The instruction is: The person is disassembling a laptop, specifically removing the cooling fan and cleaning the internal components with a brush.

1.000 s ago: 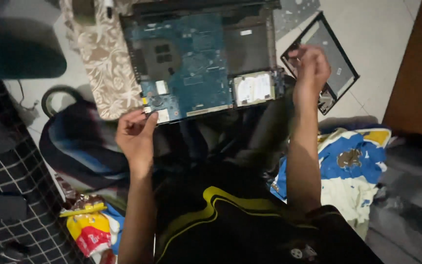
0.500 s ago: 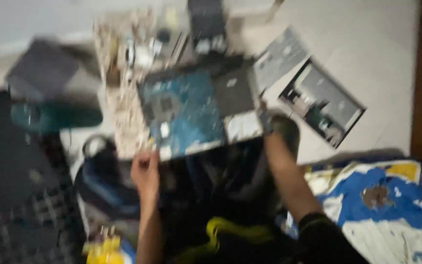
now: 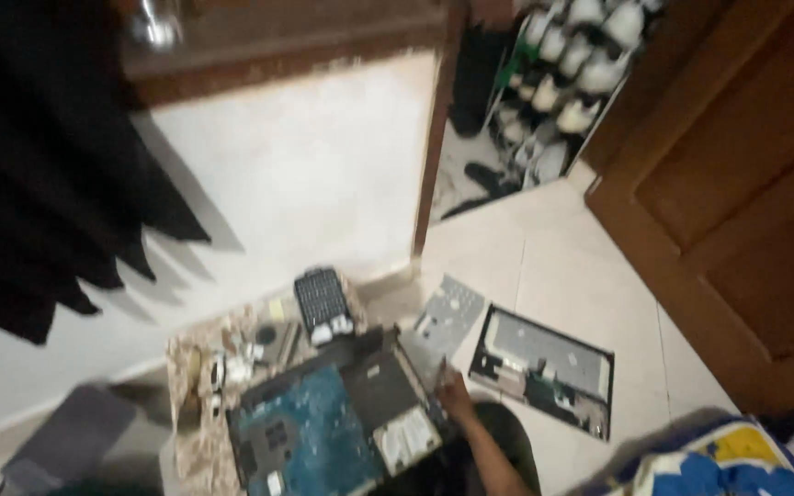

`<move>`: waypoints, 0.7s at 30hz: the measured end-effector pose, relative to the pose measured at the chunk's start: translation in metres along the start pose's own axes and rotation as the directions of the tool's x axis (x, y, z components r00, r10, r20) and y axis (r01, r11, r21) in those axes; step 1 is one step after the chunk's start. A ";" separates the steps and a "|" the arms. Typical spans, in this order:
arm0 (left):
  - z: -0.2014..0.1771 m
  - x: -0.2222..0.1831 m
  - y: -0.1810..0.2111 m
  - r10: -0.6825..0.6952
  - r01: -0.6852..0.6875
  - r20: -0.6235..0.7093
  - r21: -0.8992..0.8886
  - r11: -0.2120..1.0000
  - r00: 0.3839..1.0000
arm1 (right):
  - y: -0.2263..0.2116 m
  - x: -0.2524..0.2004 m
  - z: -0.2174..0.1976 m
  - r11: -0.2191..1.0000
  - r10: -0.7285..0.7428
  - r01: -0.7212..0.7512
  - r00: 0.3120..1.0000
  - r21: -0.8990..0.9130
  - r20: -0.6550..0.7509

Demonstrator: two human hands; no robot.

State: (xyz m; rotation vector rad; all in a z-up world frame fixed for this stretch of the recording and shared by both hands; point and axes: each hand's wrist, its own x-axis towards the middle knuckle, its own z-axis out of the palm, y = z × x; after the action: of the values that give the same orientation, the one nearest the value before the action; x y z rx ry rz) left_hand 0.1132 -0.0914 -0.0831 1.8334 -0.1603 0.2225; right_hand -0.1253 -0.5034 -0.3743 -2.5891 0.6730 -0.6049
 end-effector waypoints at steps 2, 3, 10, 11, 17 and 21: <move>0.011 0.027 0.009 0.139 -0.144 0.061 0.093 0.985 0.988 | -0.088 0.043 -0.069 0.267 0.712 -0.596 0.652 0.757 0.261; 0.012 0.036 0.009 0.152 -0.156 0.056 0.088 0.984 0.987 | -0.098 0.053 -0.088 0.269 0.708 -0.584 0.659 0.766 0.254; -0.023 0.043 -0.002 0.344 -0.434 0.286 0.361 0.826 0.894 | -0.164 0.057 -0.191 0.052 0.728 -0.567 0.585 0.822 0.357; -0.026 0.043 -0.002 0.368 -0.488 0.342 0.397 0.777 0.865 | -0.178 0.058 -0.209 0.027 0.687 -0.545 0.619 0.838 0.381; 0.026 0.103 0.055 0.167 -0.537 0.602 0.509 0.673 0.781 | -0.209 0.036 -0.240 0.071 0.654 -0.539 0.661 0.840 0.369; 0.039 0.121 0.050 -0.008 -0.454 0.629 0.570 0.685 0.778 | -0.225 0.020 -0.262 0.206 0.678 -0.614 0.651 0.762 0.342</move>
State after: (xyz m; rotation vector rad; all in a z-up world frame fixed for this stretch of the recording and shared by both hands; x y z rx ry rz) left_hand 0.2225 -0.1419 -0.0182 2.6152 -0.8726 -0.1602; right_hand -0.1585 -0.4020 -0.0455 -1.1626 1.0725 -0.5179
